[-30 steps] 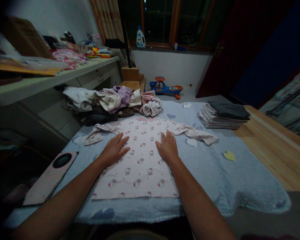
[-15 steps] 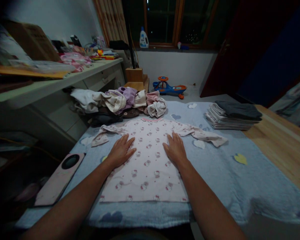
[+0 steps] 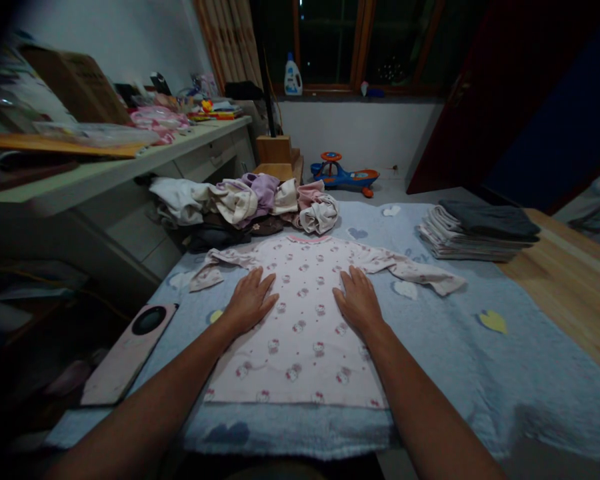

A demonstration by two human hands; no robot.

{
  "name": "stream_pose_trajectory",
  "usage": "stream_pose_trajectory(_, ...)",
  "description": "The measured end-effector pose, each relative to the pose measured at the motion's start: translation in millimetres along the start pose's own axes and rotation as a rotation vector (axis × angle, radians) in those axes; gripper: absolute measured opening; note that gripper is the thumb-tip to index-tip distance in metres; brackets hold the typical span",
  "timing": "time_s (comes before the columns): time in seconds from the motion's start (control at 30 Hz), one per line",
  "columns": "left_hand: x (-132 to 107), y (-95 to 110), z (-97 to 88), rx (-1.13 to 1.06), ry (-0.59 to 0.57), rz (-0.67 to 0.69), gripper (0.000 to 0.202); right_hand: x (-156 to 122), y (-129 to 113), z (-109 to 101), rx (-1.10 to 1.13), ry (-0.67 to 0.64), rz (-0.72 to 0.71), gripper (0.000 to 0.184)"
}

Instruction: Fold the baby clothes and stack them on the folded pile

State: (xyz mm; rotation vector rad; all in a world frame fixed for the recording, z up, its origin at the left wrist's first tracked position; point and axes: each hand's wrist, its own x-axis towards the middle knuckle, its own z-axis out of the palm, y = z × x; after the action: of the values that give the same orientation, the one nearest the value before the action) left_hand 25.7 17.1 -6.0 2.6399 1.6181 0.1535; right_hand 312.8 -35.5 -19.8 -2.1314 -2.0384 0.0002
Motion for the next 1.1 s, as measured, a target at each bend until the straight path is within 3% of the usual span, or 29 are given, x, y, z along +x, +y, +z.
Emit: stream_pose_trajectory(1.1,1.7,-15.8,7.6,-0.038,0.061,0.064,0.054,4.7,-7.7,-2.9,0.016,-0.003,0.045,0.050)
